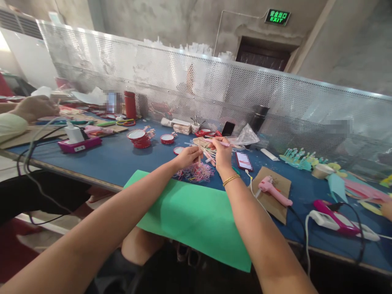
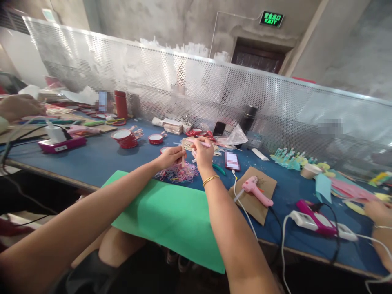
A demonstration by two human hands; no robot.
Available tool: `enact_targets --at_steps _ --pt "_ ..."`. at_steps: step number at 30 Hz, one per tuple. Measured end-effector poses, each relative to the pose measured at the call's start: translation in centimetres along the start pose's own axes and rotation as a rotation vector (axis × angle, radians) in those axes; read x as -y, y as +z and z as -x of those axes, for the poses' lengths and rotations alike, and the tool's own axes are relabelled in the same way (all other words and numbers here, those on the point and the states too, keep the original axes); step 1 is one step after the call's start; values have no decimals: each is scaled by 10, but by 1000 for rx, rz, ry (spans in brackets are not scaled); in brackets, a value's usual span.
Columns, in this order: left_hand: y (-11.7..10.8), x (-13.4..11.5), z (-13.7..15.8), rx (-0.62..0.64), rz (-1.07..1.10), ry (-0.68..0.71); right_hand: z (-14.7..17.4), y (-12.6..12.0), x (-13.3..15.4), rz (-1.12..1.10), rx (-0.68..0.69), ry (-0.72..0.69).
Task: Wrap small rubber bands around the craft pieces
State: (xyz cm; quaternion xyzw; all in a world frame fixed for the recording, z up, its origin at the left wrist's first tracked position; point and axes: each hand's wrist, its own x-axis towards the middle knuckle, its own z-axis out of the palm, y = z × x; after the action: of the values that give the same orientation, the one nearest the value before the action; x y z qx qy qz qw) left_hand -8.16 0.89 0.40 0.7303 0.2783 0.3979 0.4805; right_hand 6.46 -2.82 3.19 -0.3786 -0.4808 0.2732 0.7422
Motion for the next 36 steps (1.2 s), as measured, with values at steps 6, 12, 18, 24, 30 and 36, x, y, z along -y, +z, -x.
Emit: enact_targets --at_steps 6,12,18,24,30,36 --pt "0 -1 0 4 -14 1 2 2 -2 -59 37 27" --pt "-1 4 -1 0 10 4 0 1 -2 -32 26 36" --pt "-1 4 -2 5 9 -3 0 0 1 -23 2 23" --pt "-2 6 -2 -2 -11 7 0 1 -2 -32 26 25" --pt "-2 7 -2 14 -10 7 0 2 -1 -33 36 21" --pt "-2 9 -4 5 2 13 0 2 -3 -32 2 25"
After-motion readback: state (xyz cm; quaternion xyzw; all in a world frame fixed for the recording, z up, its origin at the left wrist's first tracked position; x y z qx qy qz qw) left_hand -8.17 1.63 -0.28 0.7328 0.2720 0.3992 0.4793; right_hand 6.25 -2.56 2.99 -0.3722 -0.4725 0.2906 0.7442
